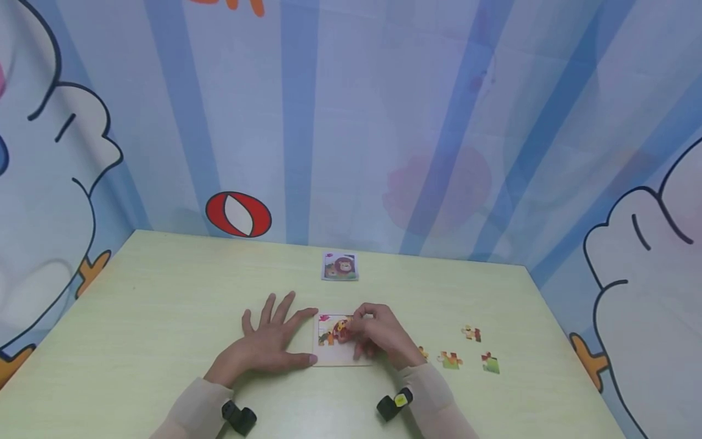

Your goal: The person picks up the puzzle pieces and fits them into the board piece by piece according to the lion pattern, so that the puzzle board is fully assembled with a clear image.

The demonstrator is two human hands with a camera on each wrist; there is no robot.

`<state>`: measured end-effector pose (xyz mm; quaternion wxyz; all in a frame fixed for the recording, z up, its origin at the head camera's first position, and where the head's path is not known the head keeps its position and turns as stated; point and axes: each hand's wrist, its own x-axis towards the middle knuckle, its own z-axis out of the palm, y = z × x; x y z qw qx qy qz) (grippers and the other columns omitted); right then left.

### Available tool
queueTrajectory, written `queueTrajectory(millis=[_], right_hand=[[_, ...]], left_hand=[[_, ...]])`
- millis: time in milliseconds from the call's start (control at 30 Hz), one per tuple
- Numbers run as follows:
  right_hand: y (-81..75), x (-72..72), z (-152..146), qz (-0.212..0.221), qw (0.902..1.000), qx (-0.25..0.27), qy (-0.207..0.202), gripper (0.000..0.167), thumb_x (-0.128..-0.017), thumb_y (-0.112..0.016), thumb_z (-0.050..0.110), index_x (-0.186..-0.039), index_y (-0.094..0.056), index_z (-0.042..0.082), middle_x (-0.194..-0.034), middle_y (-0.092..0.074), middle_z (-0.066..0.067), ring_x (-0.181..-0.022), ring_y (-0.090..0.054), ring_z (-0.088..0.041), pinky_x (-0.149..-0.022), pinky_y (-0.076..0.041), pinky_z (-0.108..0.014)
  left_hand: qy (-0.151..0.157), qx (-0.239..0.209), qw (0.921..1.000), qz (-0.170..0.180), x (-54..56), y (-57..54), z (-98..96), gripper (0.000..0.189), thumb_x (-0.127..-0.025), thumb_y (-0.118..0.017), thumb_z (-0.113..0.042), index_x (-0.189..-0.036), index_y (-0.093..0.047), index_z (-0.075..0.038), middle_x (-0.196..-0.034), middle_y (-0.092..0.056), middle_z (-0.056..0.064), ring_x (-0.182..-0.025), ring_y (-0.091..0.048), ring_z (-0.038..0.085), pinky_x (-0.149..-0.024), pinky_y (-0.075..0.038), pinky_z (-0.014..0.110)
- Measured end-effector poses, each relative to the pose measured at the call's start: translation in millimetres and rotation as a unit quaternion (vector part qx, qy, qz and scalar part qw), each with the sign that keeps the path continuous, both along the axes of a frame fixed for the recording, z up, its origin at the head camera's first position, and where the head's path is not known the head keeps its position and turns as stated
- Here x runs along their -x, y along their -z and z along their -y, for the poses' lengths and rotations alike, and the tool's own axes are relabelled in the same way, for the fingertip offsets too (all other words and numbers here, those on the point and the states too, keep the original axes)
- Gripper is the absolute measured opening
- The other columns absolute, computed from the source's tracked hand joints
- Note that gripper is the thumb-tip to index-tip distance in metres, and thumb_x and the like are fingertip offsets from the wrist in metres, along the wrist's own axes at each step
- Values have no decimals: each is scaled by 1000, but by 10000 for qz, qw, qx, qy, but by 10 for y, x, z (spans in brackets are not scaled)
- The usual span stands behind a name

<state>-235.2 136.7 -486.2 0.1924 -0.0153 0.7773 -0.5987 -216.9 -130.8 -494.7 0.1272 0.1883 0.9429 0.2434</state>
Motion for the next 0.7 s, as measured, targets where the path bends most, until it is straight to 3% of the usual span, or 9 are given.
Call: queueTrajectory(millis=[133, 367, 433, 533, 700], right_hand=[[-4, -2, 8, -46, 9998, 106, 150, 11, -94, -70, 14, -95, -61, 8, -94, -84, -14, -50, -65, -13, -49, -43, -25], [8, 8, 16, -199, 9991, 378, 56, 43, -96, -69, 11, -138, -64, 7, -99, -84, -16, -54, -66, -12, -51, -47, -26], [15, 13, 21, -233, 9988, 426, -10, 41, -96, -70, 11, -137, -68, 7, -100, -84, -16, -55, -67, -11, -52, -47, -25], [21, 15, 33, -217, 9989, 414, -14, 27, -98, -71, 12, -123, -72, 3, -100, -84, -15, -57, -69, -10, -53, -47, -24], [22, 11, 44, -166, 9993, 329, 85, 11, -100, -71, 13, -104, -69, 3, -97, -84, -13, -62, -72, -10, -56, -49, -24]], left_hand=[[17, -133, 9999, -71, 4, 32, 15, 94, -87, -69, -77, -165, -38, -36, -182, -7, 19, -165, 4, 58, -114, 9, 93], [-26, -35, 10000, 72, -22, -33, -1, 93, -88, -71, -73, -166, -37, -35, -182, -6, 18, -166, 5, 57, -115, 5, 93], [-47, 85, 9999, 99, -22, -40, -5, 93, -88, -71, -72, -166, -36, -35, -183, -6, 17, -166, 5, 56, -116, 4, 93], [-54, 130, 9998, 106, -18, -40, -4, 93, -88, -71, -71, -166, -36, -35, -183, -6, 17, -166, 5, 56, -116, 4, 92], [-25, -32, 10000, 76, -11, -16, 3, 93, -88, -72, -71, -165, -37, -33, -182, -7, 19, -165, 5, 58, -115, 7, 93]])
